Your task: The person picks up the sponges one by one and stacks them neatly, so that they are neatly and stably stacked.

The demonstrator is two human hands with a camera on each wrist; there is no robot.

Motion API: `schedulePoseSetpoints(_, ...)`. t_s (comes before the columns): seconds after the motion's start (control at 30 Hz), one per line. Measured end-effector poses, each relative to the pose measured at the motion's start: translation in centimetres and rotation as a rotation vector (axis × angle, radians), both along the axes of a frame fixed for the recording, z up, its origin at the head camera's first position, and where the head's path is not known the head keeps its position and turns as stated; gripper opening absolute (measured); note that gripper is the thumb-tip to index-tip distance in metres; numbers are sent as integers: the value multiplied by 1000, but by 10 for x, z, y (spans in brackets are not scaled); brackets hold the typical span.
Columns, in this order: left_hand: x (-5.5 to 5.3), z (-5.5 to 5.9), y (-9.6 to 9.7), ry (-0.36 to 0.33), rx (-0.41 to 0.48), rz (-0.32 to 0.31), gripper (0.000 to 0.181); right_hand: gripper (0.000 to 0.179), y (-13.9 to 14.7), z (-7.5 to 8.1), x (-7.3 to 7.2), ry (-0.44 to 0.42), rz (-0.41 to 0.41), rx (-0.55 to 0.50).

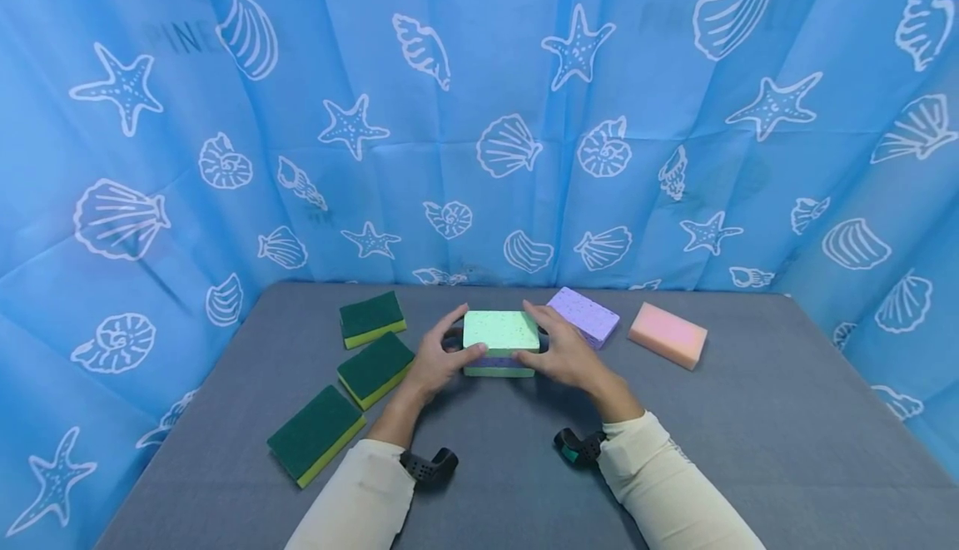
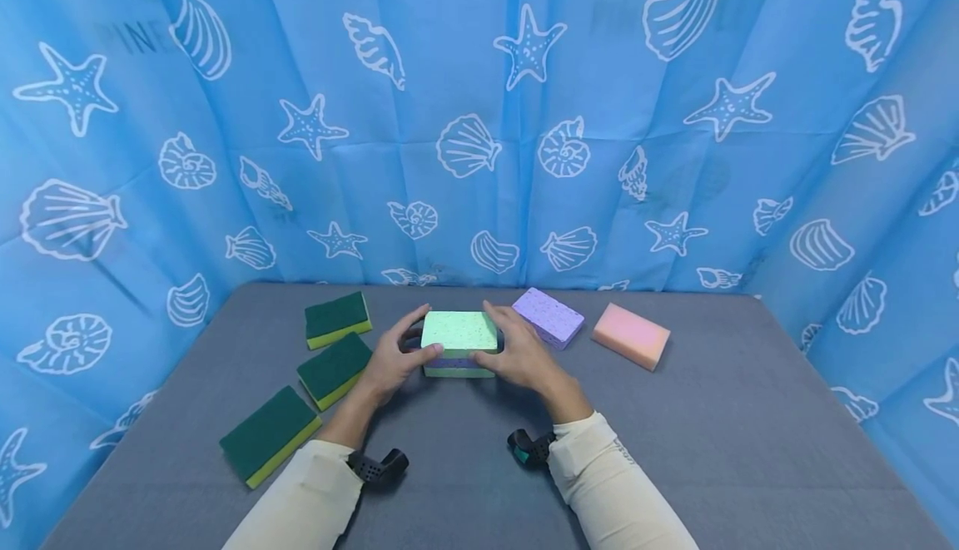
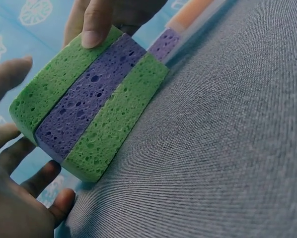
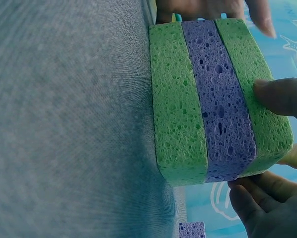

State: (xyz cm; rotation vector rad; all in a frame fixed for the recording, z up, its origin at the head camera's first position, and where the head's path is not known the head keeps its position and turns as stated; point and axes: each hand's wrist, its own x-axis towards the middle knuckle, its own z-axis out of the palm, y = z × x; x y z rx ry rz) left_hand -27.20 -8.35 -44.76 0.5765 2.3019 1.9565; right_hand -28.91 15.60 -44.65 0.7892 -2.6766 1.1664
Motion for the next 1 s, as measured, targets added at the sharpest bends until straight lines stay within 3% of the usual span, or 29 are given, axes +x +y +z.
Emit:
schedulePoseSetpoints(0.5,0,-1,-3,-16,0,9,69,92,1,5,3,50,-2,-61)
schedulePoseSetpoints(0.77,1,-1,-2,-15,11,16,69,92,9,14,6,123,-57,-117)
schedulePoseSetpoints(1.0,1,-3,0,-24,21,-4,68,88,27,32,9,100,-138,-138)
